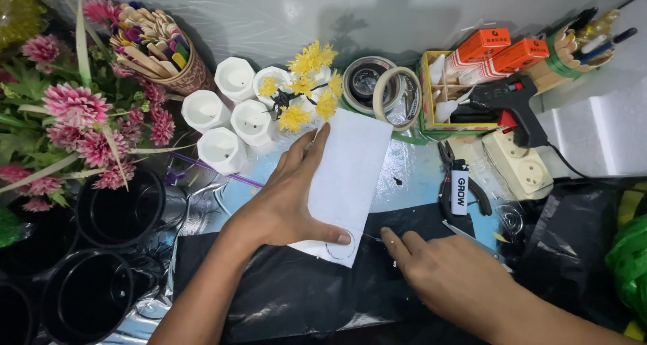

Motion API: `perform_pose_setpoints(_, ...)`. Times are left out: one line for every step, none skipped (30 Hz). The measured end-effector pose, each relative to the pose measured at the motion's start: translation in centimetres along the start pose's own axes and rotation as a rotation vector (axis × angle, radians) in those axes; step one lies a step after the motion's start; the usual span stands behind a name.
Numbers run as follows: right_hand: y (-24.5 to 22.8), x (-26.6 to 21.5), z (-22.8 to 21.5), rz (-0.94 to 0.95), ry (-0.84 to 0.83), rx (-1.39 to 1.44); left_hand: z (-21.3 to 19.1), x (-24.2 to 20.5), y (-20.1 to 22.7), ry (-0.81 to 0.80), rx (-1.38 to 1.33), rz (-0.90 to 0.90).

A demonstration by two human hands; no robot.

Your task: Cutting circular pieces from a foam block and fitting them into small plastic cups for a handicraft project.

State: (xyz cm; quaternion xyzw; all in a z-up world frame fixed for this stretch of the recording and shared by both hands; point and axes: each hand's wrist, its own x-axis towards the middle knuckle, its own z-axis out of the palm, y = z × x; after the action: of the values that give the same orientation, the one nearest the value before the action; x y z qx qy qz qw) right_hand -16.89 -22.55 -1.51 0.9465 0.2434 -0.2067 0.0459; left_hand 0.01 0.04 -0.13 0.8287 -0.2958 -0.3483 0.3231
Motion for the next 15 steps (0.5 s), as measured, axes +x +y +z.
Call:
perform_pose_setpoints(0.1,0.0,-0.6,-0.001,0.000,0.000,0.0,0.0,0.1,0.001,0.000,-0.001)
perform_pose_setpoints(0.2,-0.1,-1.1,0.011,-0.085,0.049,-0.1,0.0,0.2,-0.004,-0.003,-0.005)
perform_pose_setpoints(0.3,-0.1,-1.7,0.024,-0.170,0.098,-0.1,-0.1,0.2,-0.010,-0.005,-0.008)
perform_pose_setpoints(0.4,-0.1,-2.0,0.024,-0.171,0.098,-0.1,-0.1,0.2,-0.009,-0.006,-0.008)
perform_pose_setpoints(0.5,-0.2,-2.2,0.032,-0.232,0.103,-0.1,0.0,0.1,-0.007,-0.009,0.005)
perform_pose_setpoints(0.5,-0.2,-2.5,0.039,-0.296,0.110,0.0,-0.1,0.0,-0.005,-0.015,0.016)
perform_pose_setpoints(0.5,-0.3,-2.5,0.036,-0.300,0.111,0.0,-0.1,0.0,-0.006,-0.019,0.014)
perform_pose_setpoints(0.5,-0.3,-2.4,0.032,-0.282,0.106,0.0,-0.1,0.0,-0.011,-0.016,0.007)
perform_pose_setpoints(0.5,-0.3,-2.4,0.028,-0.264,0.101,-0.1,0.0,0.1,-0.015,-0.014,0.001)
perform_pose_setpoints(0.5,-0.3,-1.9,0.025,-0.265,0.101,0.0,-0.1,0.0,-0.014,-0.015,-0.002)
perform_pose_setpoints(0.5,-0.3,-1.4,0.020,-0.241,0.084,0.0,-0.1,-0.1,-0.006,-0.016,0.009)
perform_pose_setpoints(0.5,-0.3,-1.0,0.017,-0.216,0.067,0.1,-0.1,-0.1,0.002,-0.015,0.022)
perform_pose_setpoints(0.5,-0.2,-0.9,0.017,-0.216,0.067,0.0,0.0,-0.1,0.003,-0.015,0.022)
perform_pose_setpoints(0.5,-0.2,-0.8,0.016,-0.185,0.054,0.1,0.0,-0.2,0.003,-0.011,0.025)
perform_pose_setpoints(0.5,-0.2,-0.8,0.015,-0.155,0.041,0.1,0.0,-0.2,0.003,-0.006,0.028)
